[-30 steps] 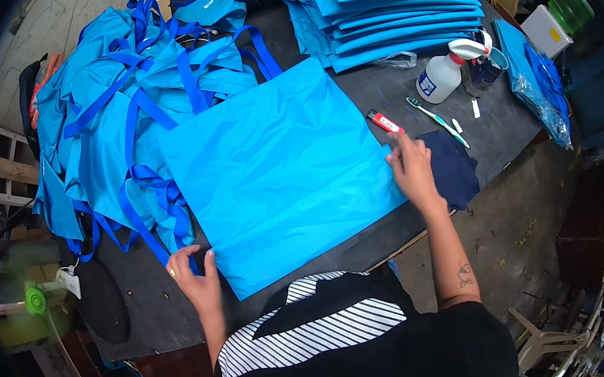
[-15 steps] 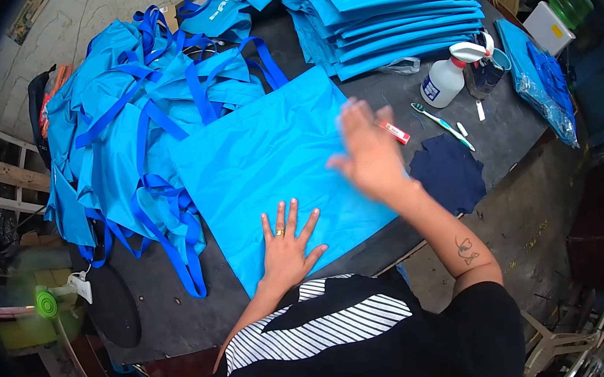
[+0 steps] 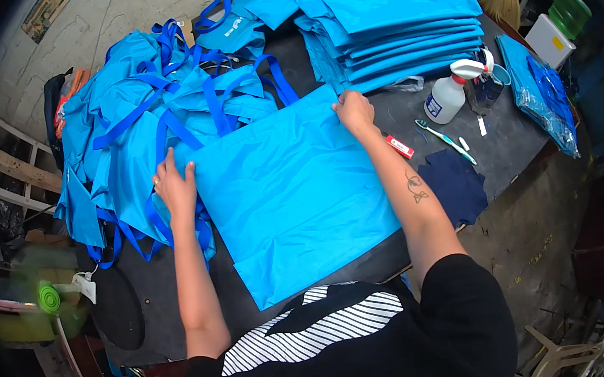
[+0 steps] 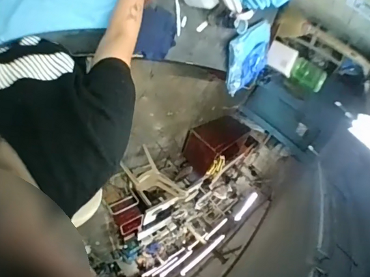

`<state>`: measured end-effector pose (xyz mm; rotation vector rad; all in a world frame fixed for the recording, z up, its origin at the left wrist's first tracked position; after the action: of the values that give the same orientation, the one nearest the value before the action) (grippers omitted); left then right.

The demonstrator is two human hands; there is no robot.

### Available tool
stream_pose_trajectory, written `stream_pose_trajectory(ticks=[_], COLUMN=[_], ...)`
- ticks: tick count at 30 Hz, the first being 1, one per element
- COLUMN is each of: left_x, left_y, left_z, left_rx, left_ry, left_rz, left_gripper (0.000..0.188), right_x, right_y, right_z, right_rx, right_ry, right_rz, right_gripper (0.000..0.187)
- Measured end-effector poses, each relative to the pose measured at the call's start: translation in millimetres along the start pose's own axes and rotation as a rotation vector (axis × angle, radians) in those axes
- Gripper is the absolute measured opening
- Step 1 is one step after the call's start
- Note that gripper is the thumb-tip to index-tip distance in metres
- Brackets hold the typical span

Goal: Trimming loose threads and inspecting blue reusable shopping bags.

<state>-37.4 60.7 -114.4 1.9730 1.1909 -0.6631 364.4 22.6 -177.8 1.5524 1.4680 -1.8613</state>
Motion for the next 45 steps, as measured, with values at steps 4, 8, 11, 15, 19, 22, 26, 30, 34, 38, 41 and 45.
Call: stream_pose_trajectory(ticks=[4,8,11,15,19,22,26,30,34,38,41,45], left_x=[11.5,5.2,4.3,15.0,19.6,21.2,-15.0,-38.4,-13.0,-42.6,-86.9,-103.8], left_y=[-35.5,-94.1,-44.8,-23.0,-50.5,-47.9,-15.0,39.3,58.5,47.8,28.0,35.5], left_z=[-18.4,-19.7,-16.9,-6.1,-6.8,-6.5,-2.2,26.5,77.9,106.3,170.7,233.2], left_rx=[-0.065,-0.32,-0.127,0.233,-0.259,-0.282,-0.131,0.08,0.382,0.279,0.349,0.639], left_ry=[-0.154,0.005,-0.07,-0.214,-0.296,-0.207,0.003,-0.067,-0.394,-0.29,-0.314,-0.67], left_rz=[0.371,0.659,0.72,0.031,0.523,0.629,0.381,0.592,0.19,0.43,0.556,0.348], left_gripper=[0.014,0.015,0.021,0.033,0.031,0.026,0.028,0.032,0.034,0.036,0.034,0.046], right_x=[11.0,11.0,9.4,2.9,-2.3,15.2,-2.3,-34.0,23.6,-61.4,-97.5,-103.8], right_y=[8.6,40.3,38.1,19.8,35.9,52.5,13.9,-34.7,0.4,-3.0,0.8,13.2], right_z=[-6.6,-15.8,-17.8,-18.2,-17.2,-24.6,-4.2,40.2,55.1,81.6,135.4,210.7], right_rx=[0.04,0.056,0.058,0.088,0.208,0.179,-0.094,-0.486,-0.705,-0.595,-0.543,-0.911], right_ry=[0.088,0.065,-0.094,-0.304,-0.393,-0.153,0.323,0.253,0.189,0.344,-0.071,-0.607], right_rz=[-0.109,-0.592,-0.959,-0.951,-1.137,-0.997,-0.181,0.05,0.348,0.059,-0.188,0.166], right_gripper=[0.02,0.02,0.018,0.019,0.019,0.02,0.016,0.033,0.048,0.037,0.024,0.058])
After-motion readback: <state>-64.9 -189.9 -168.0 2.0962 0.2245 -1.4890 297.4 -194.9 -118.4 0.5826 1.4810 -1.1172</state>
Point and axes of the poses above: each hand's wrist, its own z-axis away from the middle knuckle, its own x-axis out of the palm, y = z × x, the point moved 3 cm from there along -z, towards the middle knuckle, and after that the axes turned 8 degrees about z, right-handed, at the moved point
